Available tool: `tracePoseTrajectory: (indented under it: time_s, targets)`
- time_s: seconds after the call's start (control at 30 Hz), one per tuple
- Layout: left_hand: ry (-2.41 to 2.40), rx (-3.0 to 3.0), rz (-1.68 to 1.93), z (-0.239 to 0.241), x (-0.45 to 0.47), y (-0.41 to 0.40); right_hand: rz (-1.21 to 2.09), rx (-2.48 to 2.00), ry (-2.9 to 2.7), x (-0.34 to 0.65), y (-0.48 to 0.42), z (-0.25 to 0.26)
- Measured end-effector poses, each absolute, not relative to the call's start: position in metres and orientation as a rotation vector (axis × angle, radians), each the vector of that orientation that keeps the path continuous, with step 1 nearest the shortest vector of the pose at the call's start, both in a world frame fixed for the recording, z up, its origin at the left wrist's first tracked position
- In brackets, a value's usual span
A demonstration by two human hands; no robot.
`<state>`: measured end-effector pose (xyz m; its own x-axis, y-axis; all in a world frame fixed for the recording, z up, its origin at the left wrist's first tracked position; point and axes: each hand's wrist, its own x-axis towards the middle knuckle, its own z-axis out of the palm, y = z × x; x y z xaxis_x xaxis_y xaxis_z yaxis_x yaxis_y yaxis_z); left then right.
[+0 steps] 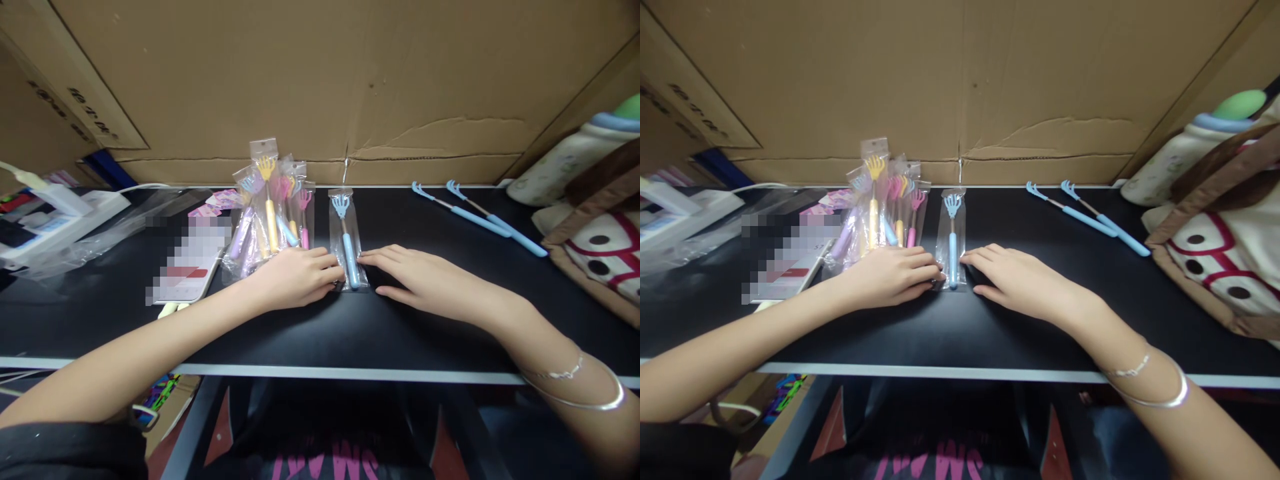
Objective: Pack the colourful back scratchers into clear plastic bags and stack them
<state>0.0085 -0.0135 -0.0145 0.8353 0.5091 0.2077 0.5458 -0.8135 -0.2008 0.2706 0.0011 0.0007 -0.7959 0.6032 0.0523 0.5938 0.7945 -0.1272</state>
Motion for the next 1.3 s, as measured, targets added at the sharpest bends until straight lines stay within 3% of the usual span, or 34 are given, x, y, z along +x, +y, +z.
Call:
tracePoseTrajectory:
  time_s: [1.3]
  targets:
    - [-0.972, -2.650, -0.320, -0.0204, 0.0105, -0.0164, 0.049, -0.955, -2.856, 0.2676, 0.0055, 0.0042]
